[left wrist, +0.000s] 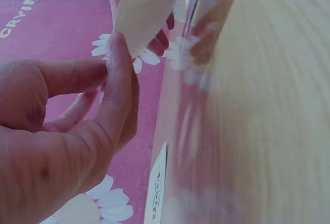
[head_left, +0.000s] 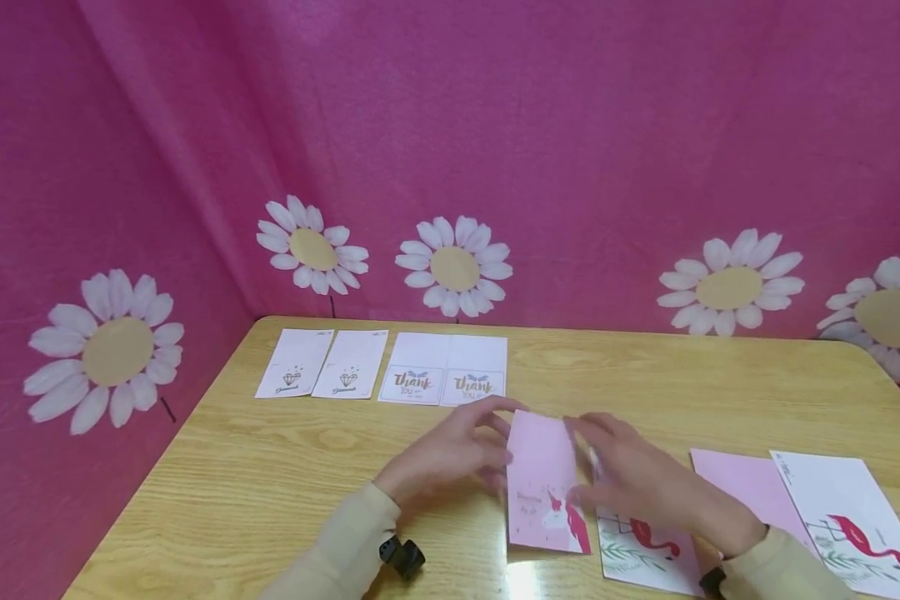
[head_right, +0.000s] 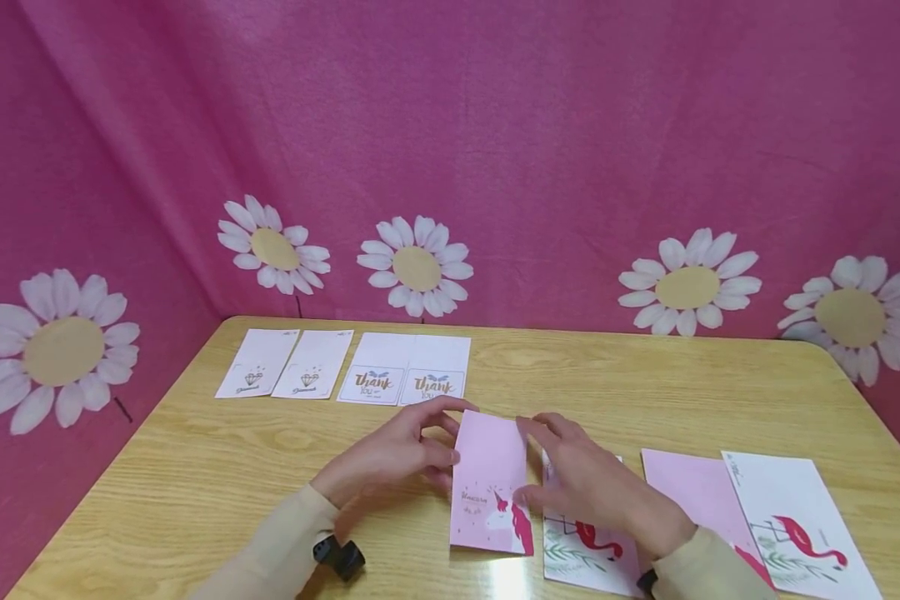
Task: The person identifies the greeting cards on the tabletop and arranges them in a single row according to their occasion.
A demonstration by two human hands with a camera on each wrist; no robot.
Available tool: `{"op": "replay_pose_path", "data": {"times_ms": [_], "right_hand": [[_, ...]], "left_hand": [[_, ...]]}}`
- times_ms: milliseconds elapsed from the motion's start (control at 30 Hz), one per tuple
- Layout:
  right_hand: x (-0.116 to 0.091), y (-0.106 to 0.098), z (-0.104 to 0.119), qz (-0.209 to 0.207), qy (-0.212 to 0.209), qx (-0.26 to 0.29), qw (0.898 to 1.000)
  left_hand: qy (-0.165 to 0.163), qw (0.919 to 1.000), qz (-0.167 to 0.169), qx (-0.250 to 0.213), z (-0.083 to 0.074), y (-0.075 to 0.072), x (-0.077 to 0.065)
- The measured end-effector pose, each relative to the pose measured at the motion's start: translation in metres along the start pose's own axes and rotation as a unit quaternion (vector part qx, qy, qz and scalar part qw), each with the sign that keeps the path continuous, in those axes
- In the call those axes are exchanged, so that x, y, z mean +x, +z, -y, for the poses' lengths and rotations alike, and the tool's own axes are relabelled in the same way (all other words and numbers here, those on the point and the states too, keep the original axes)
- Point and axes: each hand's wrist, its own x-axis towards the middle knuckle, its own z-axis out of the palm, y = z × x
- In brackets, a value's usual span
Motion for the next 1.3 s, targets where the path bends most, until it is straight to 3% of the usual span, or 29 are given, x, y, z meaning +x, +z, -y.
{"op": "replay_pose_path", "data": {"times_ms": [300, 433, 767, 933, 1133, 1300], "right_hand": [[0.0, -0.007, 0.0, -0.076, 0.022, 0.116, 0.99], [0.001, -0.01, 0.0, -0.113, 0.039, 0.134, 0.984], [0.011, -0.018, -0.009, -0.15, 0.102, 0.232, 0.956], [0.021, -0.023, -0.015, -0.147, 0.142, 0.253, 0.946], [0.036, -0.026, -0.022, -0.161, 0.156, 0.224, 0.949], [0.044, -0.026, -0.027, -0.162, 0.165, 0.239, 0.943]], "left_hand": [[0.036, 0.9981, -0.05, -0.004, -0.006, -0.009, 0.015], [0.043, 0.9971, -0.061, -0.014, -0.009, -0.01, 0.025], [0.048, 0.9891, -0.105, -0.091, -0.012, -0.004, 0.052], [0.037, 0.9852, -0.14, -0.092, -0.013, -0.001, 0.065], [0.037, 0.9788, -0.187, -0.075, -0.013, 0.0, 0.082], [0.016, 0.9806, -0.193, -0.029, -0.015, -0.001, 0.088]]}}
